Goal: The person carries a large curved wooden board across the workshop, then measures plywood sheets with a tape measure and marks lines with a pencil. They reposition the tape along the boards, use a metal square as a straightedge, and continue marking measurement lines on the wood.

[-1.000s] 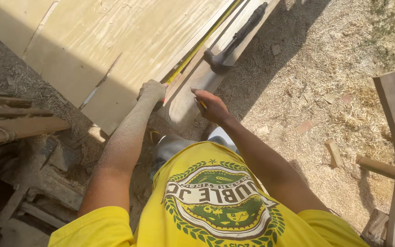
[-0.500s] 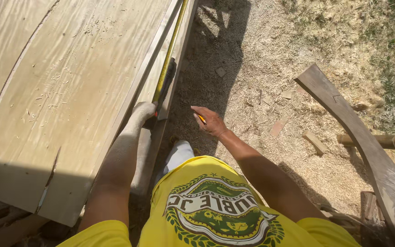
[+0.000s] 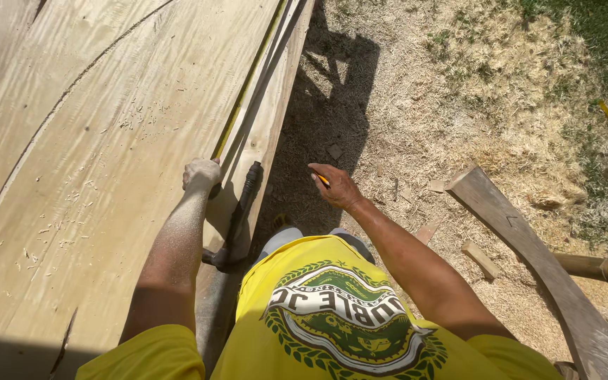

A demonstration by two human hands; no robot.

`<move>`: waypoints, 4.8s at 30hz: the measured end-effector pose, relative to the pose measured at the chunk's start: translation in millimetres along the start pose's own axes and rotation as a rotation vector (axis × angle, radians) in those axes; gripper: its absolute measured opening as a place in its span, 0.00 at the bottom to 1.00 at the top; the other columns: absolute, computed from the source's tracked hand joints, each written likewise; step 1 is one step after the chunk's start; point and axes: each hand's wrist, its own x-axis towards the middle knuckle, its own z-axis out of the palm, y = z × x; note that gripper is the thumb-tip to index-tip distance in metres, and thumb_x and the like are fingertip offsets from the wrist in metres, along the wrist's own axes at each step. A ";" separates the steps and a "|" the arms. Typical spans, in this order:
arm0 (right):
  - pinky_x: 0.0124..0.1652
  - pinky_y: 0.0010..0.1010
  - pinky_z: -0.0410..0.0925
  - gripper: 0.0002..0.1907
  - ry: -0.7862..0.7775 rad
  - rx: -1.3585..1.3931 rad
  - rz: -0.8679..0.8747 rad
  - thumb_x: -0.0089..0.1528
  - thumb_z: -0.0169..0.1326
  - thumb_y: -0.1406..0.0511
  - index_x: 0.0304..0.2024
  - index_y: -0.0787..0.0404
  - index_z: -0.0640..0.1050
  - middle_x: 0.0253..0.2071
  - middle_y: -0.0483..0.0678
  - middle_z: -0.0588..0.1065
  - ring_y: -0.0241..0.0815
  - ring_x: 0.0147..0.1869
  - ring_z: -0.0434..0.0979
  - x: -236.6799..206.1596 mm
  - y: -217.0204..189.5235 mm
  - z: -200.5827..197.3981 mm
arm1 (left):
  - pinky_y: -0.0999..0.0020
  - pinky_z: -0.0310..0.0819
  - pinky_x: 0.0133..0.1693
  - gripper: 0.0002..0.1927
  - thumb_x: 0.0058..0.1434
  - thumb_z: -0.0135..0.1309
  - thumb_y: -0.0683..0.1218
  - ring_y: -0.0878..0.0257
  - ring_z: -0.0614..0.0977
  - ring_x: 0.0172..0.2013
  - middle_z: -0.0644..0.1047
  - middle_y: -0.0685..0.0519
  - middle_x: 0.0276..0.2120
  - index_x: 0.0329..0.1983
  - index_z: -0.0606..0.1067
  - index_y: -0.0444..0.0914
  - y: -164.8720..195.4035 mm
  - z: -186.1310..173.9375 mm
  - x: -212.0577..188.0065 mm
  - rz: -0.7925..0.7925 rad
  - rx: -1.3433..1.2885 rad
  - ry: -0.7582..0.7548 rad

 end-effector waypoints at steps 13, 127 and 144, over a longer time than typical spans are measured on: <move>0.52 0.38 0.75 0.15 -0.092 0.074 -0.014 0.70 0.53 0.61 0.58 0.57 0.77 0.53 0.54 0.79 0.52 0.53 0.82 165.2 134.5 -89.6 | 0.48 0.73 0.57 0.29 0.67 0.55 0.64 0.46 0.78 0.59 0.78 0.42 0.55 0.57 0.77 0.37 199.9 11.5 53.3 0.011 -0.062 0.076; 0.51 0.37 0.77 0.08 -1.038 0.176 -0.373 0.69 0.58 0.63 0.45 0.61 0.77 0.43 0.52 0.81 0.42 0.48 0.83 891.4 418.3 -268.2 | 0.46 0.72 0.54 0.32 0.64 0.54 0.71 0.49 0.82 0.48 0.81 0.43 0.43 0.50 0.81 0.39 697.4 -17.2 186.9 -0.353 -0.019 -0.037; 0.51 0.38 0.77 0.09 -1.098 0.132 -0.381 0.68 0.59 0.61 0.45 0.61 0.78 0.43 0.53 0.82 0.42 0.48 0.84 898.5 421.8 -260.4 | 0.47 0.78 0.50 0.31 0.63 0.57 0.70 0.49 0.84 0.46 0.81 0.42 0.42 0.50 0.81 0.40 688.3 -15.8 193.6 -0.357 -0.052 -0.080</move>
